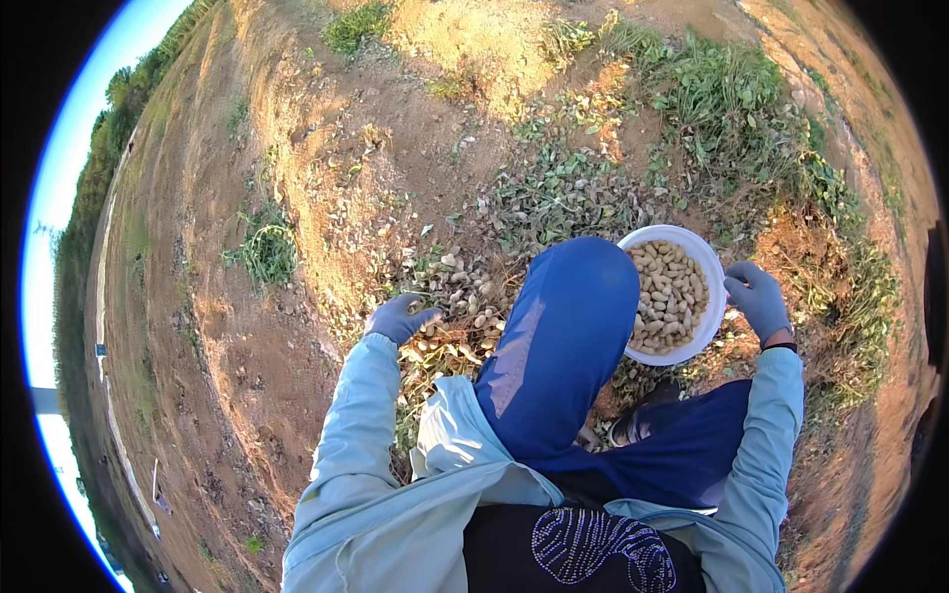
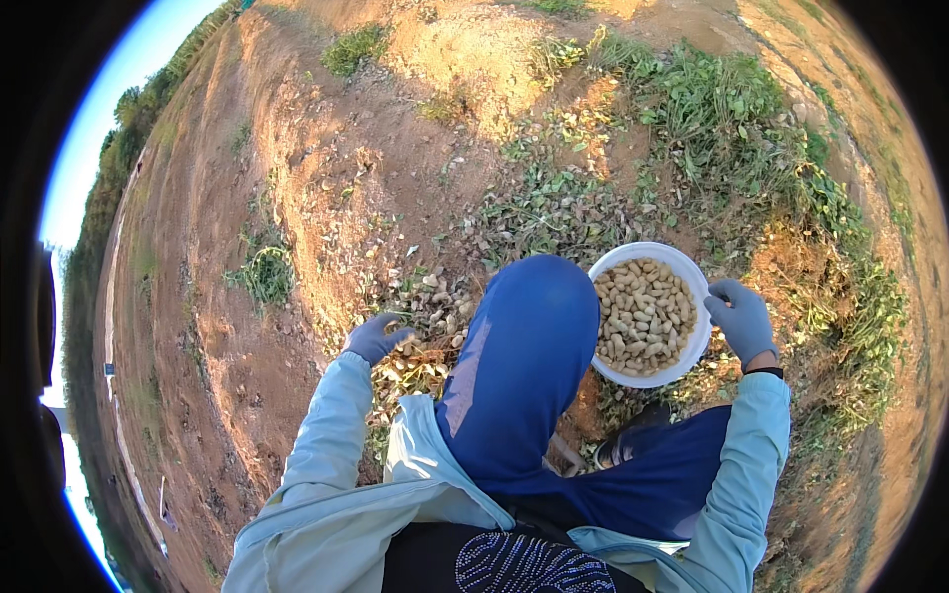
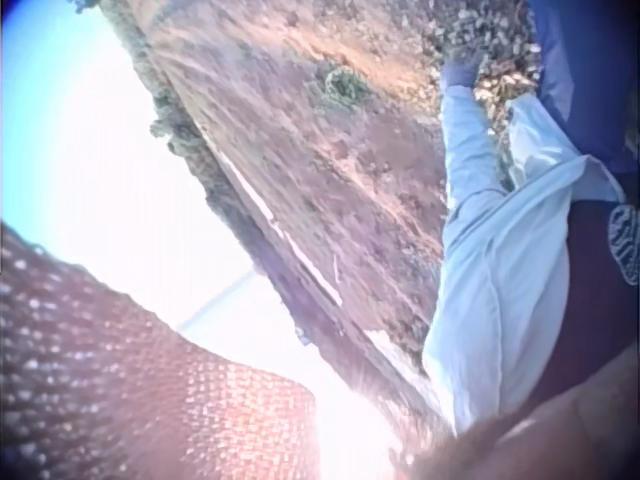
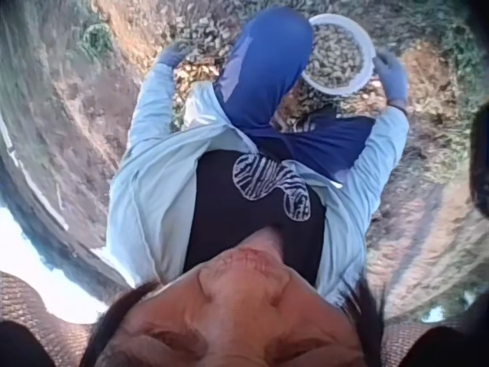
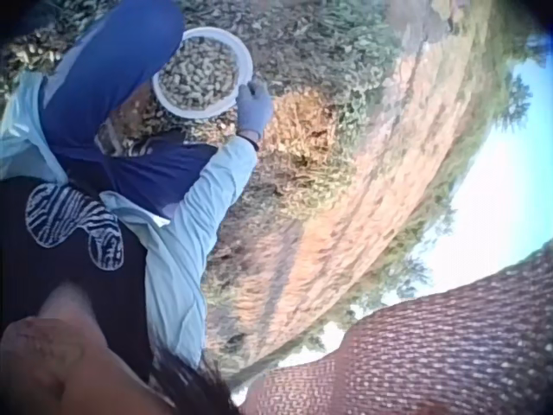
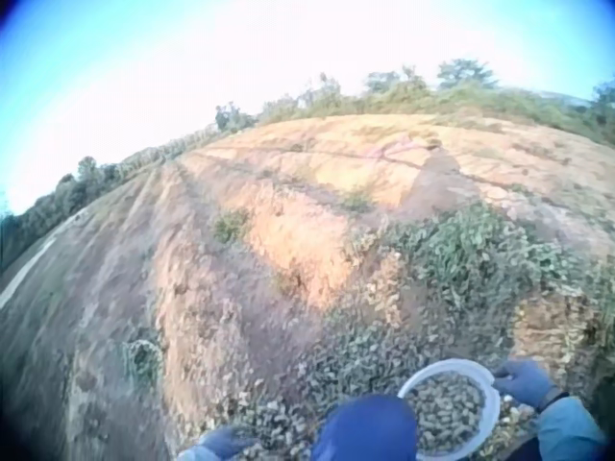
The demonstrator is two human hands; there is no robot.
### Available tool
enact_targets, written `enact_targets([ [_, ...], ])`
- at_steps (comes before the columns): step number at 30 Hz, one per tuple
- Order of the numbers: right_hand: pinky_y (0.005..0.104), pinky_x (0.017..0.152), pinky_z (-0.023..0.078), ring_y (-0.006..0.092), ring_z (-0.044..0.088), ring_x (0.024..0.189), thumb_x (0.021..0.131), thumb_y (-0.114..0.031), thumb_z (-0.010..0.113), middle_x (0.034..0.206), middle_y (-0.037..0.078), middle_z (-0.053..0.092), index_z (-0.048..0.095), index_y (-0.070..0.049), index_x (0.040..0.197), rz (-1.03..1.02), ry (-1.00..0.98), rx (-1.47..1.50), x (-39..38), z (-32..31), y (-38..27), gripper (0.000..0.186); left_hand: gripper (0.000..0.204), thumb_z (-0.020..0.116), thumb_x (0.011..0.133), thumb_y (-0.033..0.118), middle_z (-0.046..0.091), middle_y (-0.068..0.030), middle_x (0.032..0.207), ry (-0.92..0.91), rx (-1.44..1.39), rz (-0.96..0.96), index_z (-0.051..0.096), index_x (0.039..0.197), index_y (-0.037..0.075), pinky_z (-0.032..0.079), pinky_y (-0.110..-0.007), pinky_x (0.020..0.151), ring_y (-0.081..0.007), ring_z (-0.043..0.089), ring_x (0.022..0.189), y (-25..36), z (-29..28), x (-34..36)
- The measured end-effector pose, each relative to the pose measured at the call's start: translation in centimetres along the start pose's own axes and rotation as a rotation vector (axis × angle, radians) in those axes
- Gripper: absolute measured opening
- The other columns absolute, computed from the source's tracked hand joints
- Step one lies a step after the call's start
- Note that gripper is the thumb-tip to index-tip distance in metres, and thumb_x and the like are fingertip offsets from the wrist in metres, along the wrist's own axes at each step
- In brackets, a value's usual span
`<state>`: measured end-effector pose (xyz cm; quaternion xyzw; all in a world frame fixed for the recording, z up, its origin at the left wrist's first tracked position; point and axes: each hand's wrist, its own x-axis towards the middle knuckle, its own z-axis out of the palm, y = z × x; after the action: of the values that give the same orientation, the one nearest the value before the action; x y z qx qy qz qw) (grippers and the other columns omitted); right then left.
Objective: The person sits on the ground in a field and repeatedly pulls peanuts from uprooted peanut plants, placing them into a white bowl held between their legs. The person discards the plant stems and continues collecting peanuts until the bowl is nearly full.
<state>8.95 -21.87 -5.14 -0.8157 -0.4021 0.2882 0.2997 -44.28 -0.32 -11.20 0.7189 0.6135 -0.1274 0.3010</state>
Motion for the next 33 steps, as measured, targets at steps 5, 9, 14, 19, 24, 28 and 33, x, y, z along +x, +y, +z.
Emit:
enact_targets([
  [5, 0.0314, 0.063, 0.053, 0.0167, 0.063, 0.065, 0.081, -0.018, 0.064, 0.084, 0.01, 0.066, 0.062, -0.001, 0.097, -0.021, -0.019, -0.076, 0.0, -0.2, 0.7, 0.024, 0.097, 0.077, 0.061, 0.059, 0.049, -0.0175, 0.134, -0.093, 0.15, -0.009, 0.043, 0.135, 0.007, 0.037, -0.04, 0.104, -0.0321, 0.047, 0.124, -3.2, -2.1, -2.0],
  [9, 0.0312, 0.063, 0.053, 0.0169, 0.064, 0.067, 0.081, -0.019, 0.065, 0.084, 0.01, 0.066, 0.062, -0.001, 0.098, 0.015, -0.063, -0.08, 0.0, 0.1, -0.3, 0.025, 0.08, 0.081, 0.059, 0.048, 0.056, -0.0135, 0.126, -0.198, 0.309, -0.08, 0.054, 0.127, 0.016, 0.039, -0.039, 0.101, -0.0316, 0.051, 0.118, -6.3, -0.3, -2.7],
  [14, 0.0309, 0.063, 0.052, 0.0174, 0.065, 0.066, 0.081, -0.019, 0.065, 0.085, 0.011, 0.067, 0.062, -0.001, 0.099, 0.005, -0.063, -0.081, 0.2, 0.3, -1.0, 0.026, 0.056, 0.078, 0.062, 0.039, 0.063, -0.0115, 0.103, 0.054, 0.44, 0.02, 0.064, 0.112, 0.018, 0.045, -0.039, 0.093, -0.0305, 0.058, 0.101, -4.2, 1.0, -3.9],
  [19, 0.0315, 0.063, 0.052, 0.0171, 0.065, 0.065, 0.081, -0.019, 0.065, 0.084, 0.011, 0.066, 0.062, 0.0, 0.098, 0.001, -0.064, -0.072, -0.1, 0.3, -1.3, 0.026, 0.033, 0.074, 0.065, 0.023, 0.068, -0.0126, 0.085, 0.161, 0.076, 0.016, 0.068, 0.095, 0.012, 0.051, -0.036, 0.073, -0.0283, 0.065, 0.08, -4.6, -1.7, -3.7],
  [24, 0.0311, 0.062, 0.052, 0.0171, 0.065, 0.064, 0.081, -0.019, 0.065, 0.082, 0.01, 0.066, 0.063, -0.001, 0.098, 0.021, -0.081, -0.106, 0.1, 0.3, -1.3, 0.025, 0.024, 0.072, 0.076, 0.013, 0.068, -0.0044, 0.085, 0.462, -0.389, -0.108, 0.066, 0.097, 0.004, 0.05, -0.028, 0.066, -0.0133, 0.063, 0.074, -1.3, -8.3, -3.8],
  [28, 0.0329, 0.067, 0.051, 0.0196, 0.065, 0.072, 0.08, -0.02, 0.065, 0.084, 0.011, 0.067, 0.064, -0.002, 0.099, 0.044, -0.1, -0.107, 0.3, 0.6, -2.4, 0.027, 0.027, 0.071, 0.078, 0.007, 0.067, -0.0082, 0.087, 0.231, -1.032, 0.093, 0.063, 0.1, -0.005, 0.051, -0.026, 0.06, -0.0136, 0.062, 0.07, -2.8, -10.3, -0.3],
  [33, 0.0374, 0.076, 0.05, 0.0279, 0.064, 0.084, 0.077, -0.026, 0.066, 0.092, 0.013, 0.067, 0.065, -0.005, 0.098, -0.065, -0.104, -0.204, 0.8, 1.2, -2.1, 0.03, 0.032, 0.077, 0.074, 0.016, 0.068, -0.0098, 0.079, 0.011, -0.862, -0.1, 0.067, 0.096, -0.005, 0.047, -0.028, 0.054, -0.0159, 0.06, 0.06, -3.3, -10.0, 2.3],
])
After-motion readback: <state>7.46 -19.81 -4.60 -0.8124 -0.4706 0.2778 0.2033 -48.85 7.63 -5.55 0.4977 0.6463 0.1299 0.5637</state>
